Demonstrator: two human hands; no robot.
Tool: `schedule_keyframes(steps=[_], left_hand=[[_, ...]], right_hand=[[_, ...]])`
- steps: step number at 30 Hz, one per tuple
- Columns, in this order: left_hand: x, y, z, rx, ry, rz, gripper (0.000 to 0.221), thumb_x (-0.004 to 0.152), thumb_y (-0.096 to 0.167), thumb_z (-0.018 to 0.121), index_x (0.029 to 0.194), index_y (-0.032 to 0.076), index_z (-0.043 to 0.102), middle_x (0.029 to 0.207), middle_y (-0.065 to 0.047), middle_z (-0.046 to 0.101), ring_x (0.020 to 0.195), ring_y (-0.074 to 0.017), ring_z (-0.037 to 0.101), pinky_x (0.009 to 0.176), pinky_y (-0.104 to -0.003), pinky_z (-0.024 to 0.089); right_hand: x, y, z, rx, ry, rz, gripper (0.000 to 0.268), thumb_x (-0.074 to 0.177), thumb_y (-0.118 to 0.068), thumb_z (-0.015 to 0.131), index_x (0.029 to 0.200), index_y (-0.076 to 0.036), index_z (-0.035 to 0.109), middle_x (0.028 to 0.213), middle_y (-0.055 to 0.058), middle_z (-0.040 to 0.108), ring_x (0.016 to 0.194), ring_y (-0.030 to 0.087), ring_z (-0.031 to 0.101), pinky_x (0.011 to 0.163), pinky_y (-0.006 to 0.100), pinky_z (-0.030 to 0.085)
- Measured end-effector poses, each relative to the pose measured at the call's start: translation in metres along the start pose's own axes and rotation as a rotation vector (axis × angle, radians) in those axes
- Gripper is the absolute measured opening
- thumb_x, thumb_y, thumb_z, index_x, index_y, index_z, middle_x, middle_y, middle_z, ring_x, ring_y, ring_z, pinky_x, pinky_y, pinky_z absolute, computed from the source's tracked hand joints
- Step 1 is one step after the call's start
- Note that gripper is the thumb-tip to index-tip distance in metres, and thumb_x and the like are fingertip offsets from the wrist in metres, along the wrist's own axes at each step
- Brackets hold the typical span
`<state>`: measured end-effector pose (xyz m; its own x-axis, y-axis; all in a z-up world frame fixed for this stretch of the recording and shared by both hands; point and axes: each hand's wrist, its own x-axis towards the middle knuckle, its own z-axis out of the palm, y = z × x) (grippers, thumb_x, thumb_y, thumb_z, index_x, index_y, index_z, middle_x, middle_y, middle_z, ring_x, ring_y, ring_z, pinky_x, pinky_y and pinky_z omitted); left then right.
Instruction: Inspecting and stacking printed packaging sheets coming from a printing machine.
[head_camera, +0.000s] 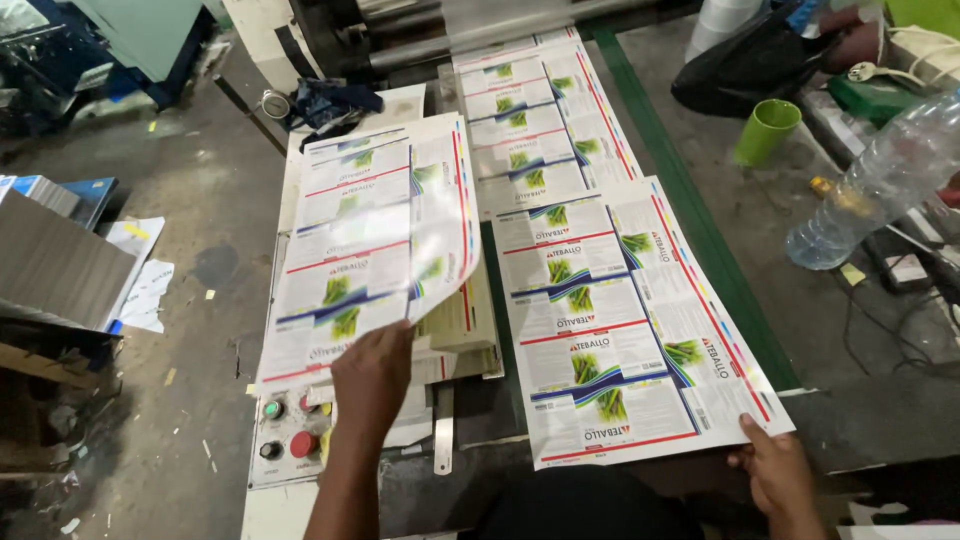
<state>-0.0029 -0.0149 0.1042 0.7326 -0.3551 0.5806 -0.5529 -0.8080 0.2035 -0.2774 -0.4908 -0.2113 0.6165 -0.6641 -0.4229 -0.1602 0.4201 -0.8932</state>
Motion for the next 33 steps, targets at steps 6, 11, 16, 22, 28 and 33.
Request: schedule_keyframes(steps=[6, 11, 16, 22, 28, 33], left_hand=[[-0.038, -0.005, 0.024, -0.063, -0.069, -0.036, 0.013, 0.095, 0.019, 0.069, 0.098, 0.009, 0.077, 0.092, -0.01, 0.078, 0.076, -0.0282, 0.075, 0.06, -0.04, 0.057], [-0.049, -0.002, 0.026, -0.142, -0.112, -0.125, 0.015, 0.093, 0.02, 0.07, 0.101, 0.01, 0.078, 0.088, -0.011, 0.078, 0.077, -0.0306, 0.074, 0.064, -0.042, 0.058], [-0.047, 0.002, 0.026, -0.164, -0.071, -0.113, 0.015, 0.094, 0.019, 0.07, 0.101, 0.009, 0.077, 0.091, -0.011, 0.077, 0.079, -0.0317, 0.073, 0.068, -0.042, 0.058], [-0.064, 0.004, 0.03, -0.279, 0.002, -0.157, 0.014, 0.09, 0.015, 0.071, 0.101, 0.008, 0.078, 0.096, -0.014, 0.078, 0.081, -0.0317, 0.076, 0.069, -0.041, 0.06], [-0.079, 0.067, 0.062, -0.592, -0.086, 0.069, 0.01, 0.088, 0.012, 0.077, 0.096, 0.006, 0.076, 0.098, -0.013, 0.078, 0.086, -0.0315, 0.077, 0.073, -0.039, 0.062], [-0.099, 0.115, 0.099, -0.468, -0.344, 0.297, 0.012, 0.094, 0.021, 0.072, 0.092, 0.009, 0.071, 0.103, -0.01, 0.075, 0.1, -0.0308, 0.074, 0.082, -0.042, 0.058]], right_hand=[[-0.017, -0.019, 0.035, -0.039, -0.011, 0.043, 0.034, 0.099, -0.02, 0.064, 0.128, -0.003, 0.061, 0.097, 0.011, 0.07, 0.072, 0.018, 0.06, 0.054, 0.035, 0.047], [0.004, -0.028, 0.066, -0.048, -0.033, 0.015, 0.037, 0.098, -0.02, 0.064, 0.13, -0.003, 0.058, 0.1, 0.011, 0.069, 0.074, 0.02, 0.062, 0.054, 0.036, 0.049], [0.04, -0.038, 0.089, -0.003, -0.073, 0.046, 0.038, 0.101, -0.022, 0.063, 0.133, -0.002, 0.057, 0.102, 0.012, 0.068, 0.079, 0.022, 0.064, 0.058, 0.039, 0.05], [0.011, -0.053, 0.099, -0.059, -0.135, 0.174, 0.049, 0.1, -0.026, 0.055, 0.146, -0.012, 0.048, 0.11, 0.014, 0.074, 0.088, 0.025, 0.071, 0.067, 0.041, 0.052], [-0.038, -0.043, 0.147, -0.166, -0.435, 0.194, 0.059, 0.094, -0.026, 0.062, 0.151, -0.013, 0.05, 0.111, 0.014, 0.078, 0.082, 0.021, 0.071, 0.063, 0.036, 0.051], [-0.072, -0.036, 0.189, -0.214, -0.829, 0.159, 0.058, 0.093, -0.026, 0.067, 0.147, -0.009, 0.053, 0.109, 0.012, 0.078, 0.085, 0.016, 0.073, 0.063, 0.03, 0.055]])
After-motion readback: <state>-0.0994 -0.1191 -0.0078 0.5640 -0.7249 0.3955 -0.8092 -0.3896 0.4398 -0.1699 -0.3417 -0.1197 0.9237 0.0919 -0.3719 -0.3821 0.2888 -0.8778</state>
